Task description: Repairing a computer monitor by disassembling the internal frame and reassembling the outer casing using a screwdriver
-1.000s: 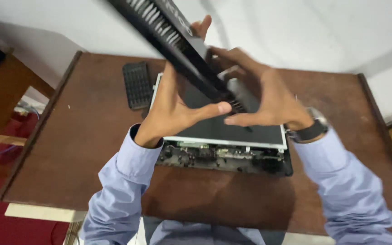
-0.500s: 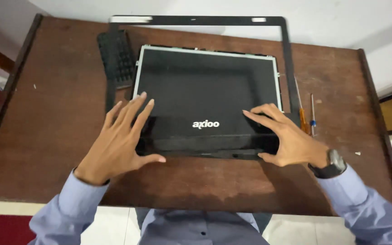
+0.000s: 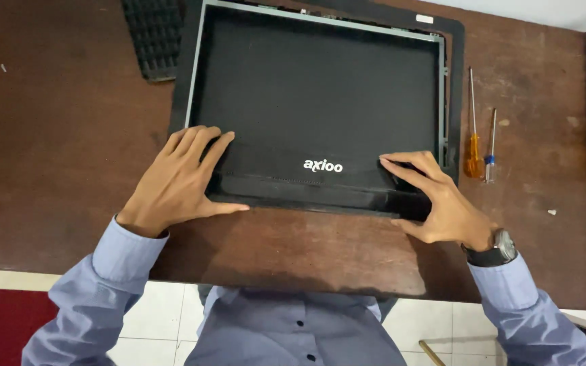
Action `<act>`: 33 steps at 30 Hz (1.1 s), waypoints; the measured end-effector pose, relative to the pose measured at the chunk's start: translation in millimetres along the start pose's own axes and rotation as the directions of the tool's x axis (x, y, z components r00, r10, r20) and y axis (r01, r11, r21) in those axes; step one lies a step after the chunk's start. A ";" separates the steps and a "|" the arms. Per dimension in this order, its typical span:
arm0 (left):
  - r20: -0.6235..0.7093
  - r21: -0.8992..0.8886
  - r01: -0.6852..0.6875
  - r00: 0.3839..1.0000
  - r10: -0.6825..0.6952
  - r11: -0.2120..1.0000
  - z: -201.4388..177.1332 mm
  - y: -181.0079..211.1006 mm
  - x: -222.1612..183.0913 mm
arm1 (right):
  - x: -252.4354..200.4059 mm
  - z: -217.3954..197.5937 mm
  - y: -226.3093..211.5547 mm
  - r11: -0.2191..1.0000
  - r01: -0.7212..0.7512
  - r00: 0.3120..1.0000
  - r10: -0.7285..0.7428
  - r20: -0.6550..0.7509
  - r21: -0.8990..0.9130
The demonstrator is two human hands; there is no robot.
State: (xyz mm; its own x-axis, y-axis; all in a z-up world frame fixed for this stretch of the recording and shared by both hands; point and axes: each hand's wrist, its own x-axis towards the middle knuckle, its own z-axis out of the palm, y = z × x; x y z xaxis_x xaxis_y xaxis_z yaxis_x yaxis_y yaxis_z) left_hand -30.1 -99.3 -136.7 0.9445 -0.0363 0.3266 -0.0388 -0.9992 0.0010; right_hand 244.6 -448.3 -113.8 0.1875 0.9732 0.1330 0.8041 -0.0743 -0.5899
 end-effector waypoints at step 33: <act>0.164 -0.538 0.736 0.569 -0.805 0.411 100.8 -70.8 -17.8 | -40.8 43.1 199.7 0.765 -0.557 0.577 0.637 -0.511 0.324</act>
State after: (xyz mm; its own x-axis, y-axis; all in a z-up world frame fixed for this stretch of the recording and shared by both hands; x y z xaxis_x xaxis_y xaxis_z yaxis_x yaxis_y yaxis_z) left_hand -11.3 -29.3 -237.8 0.6227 0.7819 0.0299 0.5040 -0.4300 0.7490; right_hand 373.2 -493.5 -271.4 0.9089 0.4027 0.1083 0.3275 -0.5288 -0.7830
